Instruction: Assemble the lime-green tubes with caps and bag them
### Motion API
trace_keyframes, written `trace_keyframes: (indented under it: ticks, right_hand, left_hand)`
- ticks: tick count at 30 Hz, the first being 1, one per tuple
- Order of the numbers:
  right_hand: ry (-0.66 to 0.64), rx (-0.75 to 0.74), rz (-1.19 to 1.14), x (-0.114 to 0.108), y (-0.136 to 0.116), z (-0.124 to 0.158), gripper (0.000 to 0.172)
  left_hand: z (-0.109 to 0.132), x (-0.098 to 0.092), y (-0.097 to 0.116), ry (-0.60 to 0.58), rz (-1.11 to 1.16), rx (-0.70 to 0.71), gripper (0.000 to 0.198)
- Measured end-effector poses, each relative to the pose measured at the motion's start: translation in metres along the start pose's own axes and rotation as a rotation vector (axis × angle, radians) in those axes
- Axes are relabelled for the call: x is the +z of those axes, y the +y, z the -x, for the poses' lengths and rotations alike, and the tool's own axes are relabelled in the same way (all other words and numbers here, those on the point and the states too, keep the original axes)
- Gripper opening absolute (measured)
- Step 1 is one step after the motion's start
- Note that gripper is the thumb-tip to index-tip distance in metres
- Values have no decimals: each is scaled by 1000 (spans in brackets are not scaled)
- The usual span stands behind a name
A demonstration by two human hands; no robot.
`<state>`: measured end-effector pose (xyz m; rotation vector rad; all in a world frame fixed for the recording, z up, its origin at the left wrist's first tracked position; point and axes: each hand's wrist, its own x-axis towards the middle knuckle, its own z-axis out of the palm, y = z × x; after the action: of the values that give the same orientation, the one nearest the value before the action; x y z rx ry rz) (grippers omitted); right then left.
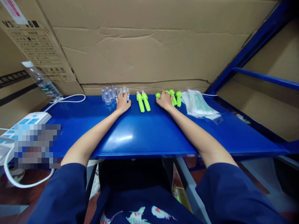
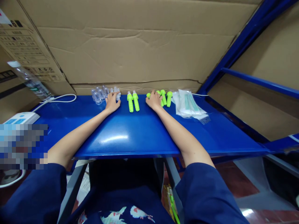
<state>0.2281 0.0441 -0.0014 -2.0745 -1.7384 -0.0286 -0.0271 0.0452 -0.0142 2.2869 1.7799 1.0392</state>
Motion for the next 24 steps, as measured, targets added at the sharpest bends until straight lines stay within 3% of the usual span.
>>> trace_keyframes:
  ticks: [5, 15, 24]
  right_hand:
    - [-56, -84, 47, 0, -2, 3, 50]
    - [32, -293, -149, 23, 8, -8, 53]
    - [68, -288, -209, 29, 8, -12, 47]
  left_hand:
    - [2, -2, 0, 35, 6, 28, 55]
    - [-7, 4, -9, 164, 213, 62, 37]
    - [-7, 2, -6, 185, 213, 73, 34]
